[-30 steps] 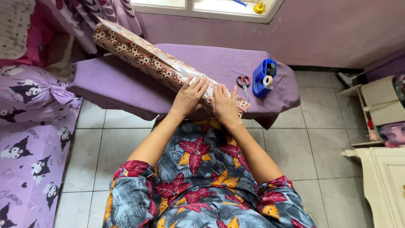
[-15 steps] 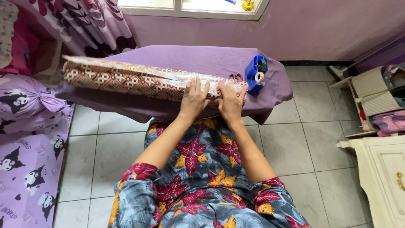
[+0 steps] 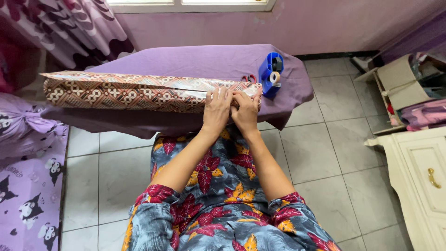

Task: The person places a rectangular box on a sheet of patterned wrapping paper, folds the paper around the box, and secures it with tape. They smooth the paper and tape multiple times to ensure a neat finish.

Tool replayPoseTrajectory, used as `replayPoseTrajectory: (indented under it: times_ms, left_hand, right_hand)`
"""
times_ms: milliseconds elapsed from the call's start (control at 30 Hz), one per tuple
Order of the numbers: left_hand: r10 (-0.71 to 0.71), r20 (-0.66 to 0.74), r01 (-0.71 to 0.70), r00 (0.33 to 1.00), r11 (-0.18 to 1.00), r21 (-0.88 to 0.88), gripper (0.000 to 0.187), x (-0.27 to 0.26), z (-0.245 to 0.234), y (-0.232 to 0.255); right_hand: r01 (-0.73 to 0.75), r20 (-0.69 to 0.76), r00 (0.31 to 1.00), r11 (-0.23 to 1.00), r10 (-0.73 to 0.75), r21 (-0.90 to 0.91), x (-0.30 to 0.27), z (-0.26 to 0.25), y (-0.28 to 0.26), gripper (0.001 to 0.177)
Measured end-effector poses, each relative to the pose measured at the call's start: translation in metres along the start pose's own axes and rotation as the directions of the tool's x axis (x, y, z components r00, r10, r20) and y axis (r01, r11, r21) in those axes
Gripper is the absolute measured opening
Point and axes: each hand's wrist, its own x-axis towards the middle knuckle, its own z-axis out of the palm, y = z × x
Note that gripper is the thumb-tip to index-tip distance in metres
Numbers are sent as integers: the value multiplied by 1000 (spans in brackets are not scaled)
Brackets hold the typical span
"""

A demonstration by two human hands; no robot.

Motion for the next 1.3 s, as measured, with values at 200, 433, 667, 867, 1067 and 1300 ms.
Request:
replayPoseTrajectory:
  times_ms: [200,433,667,867,1067,1300]
  left_hand:
    - [-5,-50,16,999,973,231,51,5,11,31]
    - [34,57,-51,998,941,336,60,15,-6,50]
    - [53,170,-111,984,929,354,67,22,-26,55]
    - [56,181,-112,982,942,317,64,26,-35,52]
    - [46,183,-108,982,932,346,63,26,-35,54]
    - [27,146,-73,989,942,326,56,25,-23,45]
  right_hand:
    - [-339,-124,902,859,413,384,0,-3,75,10]
    - [-537,-296,595,644,747,546,1,-17,196,30]
    - [-668,102,637,480,764,569,30,-19,242,31]
    - [-591,148,758,574,635,567,40,-19,257,36]
    - [-669,249,718,547,650,503,43,-24,264,24]
    - [-499,0,826,730,564,466,49,-39,226,24]
